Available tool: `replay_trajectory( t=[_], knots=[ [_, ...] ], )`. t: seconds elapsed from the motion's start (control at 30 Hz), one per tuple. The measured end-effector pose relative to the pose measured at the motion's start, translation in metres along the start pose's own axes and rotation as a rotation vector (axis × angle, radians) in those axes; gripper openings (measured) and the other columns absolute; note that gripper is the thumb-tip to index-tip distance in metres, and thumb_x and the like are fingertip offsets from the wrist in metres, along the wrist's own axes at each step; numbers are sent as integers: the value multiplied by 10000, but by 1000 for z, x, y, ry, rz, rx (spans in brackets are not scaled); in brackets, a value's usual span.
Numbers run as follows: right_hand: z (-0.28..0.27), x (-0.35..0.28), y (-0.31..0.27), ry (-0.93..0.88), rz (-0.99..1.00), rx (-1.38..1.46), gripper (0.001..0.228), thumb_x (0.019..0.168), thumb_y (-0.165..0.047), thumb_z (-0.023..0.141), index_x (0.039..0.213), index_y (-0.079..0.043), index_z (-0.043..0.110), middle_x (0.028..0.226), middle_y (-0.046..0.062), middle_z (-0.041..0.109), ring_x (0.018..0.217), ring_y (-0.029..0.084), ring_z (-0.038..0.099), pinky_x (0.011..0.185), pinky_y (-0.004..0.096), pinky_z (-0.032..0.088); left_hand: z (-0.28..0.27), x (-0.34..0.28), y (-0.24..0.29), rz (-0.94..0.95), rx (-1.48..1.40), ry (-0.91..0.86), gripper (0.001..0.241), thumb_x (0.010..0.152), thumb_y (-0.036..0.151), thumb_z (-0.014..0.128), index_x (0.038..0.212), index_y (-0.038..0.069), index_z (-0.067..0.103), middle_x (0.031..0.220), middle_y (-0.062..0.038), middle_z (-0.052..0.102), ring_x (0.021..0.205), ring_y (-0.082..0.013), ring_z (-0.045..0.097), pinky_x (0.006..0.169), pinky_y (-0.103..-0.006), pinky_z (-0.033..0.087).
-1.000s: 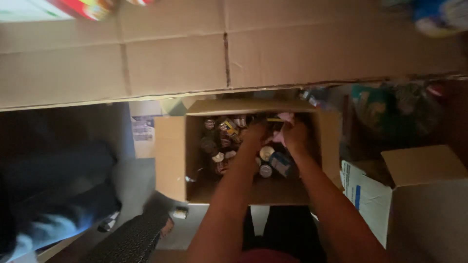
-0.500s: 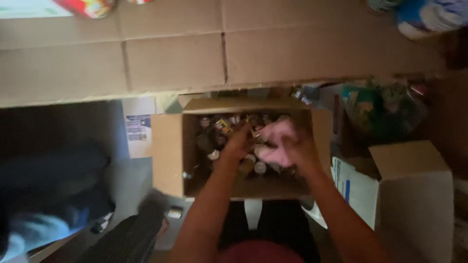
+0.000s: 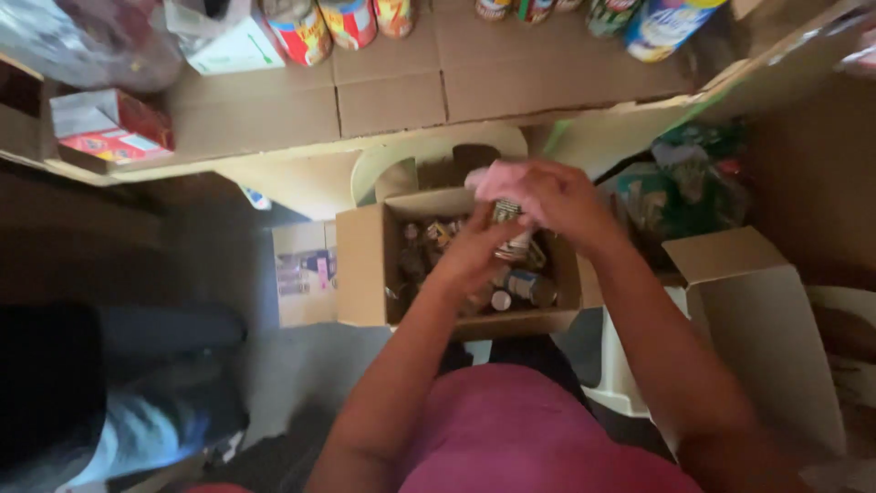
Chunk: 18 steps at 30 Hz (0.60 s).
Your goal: Cleaning and organizing canned goods onto a grocery store shelf.
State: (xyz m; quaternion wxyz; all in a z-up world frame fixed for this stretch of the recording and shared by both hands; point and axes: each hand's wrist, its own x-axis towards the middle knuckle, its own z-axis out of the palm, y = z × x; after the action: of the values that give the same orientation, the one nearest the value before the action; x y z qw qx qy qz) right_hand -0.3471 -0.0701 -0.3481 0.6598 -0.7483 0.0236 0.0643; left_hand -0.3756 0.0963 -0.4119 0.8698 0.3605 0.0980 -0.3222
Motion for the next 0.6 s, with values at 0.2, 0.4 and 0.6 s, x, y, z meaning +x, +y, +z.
replay_trajectory(
  t=[0.2,0.4,0.6],
  knots=[
    [4,-57,-68,114,-286,-444,324,958,-237,743,1182,-7,707,1070,96,725,927,195,694,792,350,563,22,-25,38,362,595,104,750,761,219,886,1390,69,507,1097,-111,648,870,-182,655,688,-345,557],
    [-17,-80,-81,188,-267,-158,289,983,-236,720,1190,-35,715,1171,119,723,1036,223,670,885,379,545,38,-45,67,517,627,101,679,732,138,917,1297,62,547,1154,-100,637,1004,-195,637,816,-347,570],
    [-1,-64,-59,187,-426,-339,452,982,-279,689,1364,-43,632,1354,153,623,1183,246,604,964,392,515,84,-57,84,722,838,-136,877,706,-34,880,1395,126,363,1251,-83,610,1154,-237,618,959,-368,531]
  ],
)
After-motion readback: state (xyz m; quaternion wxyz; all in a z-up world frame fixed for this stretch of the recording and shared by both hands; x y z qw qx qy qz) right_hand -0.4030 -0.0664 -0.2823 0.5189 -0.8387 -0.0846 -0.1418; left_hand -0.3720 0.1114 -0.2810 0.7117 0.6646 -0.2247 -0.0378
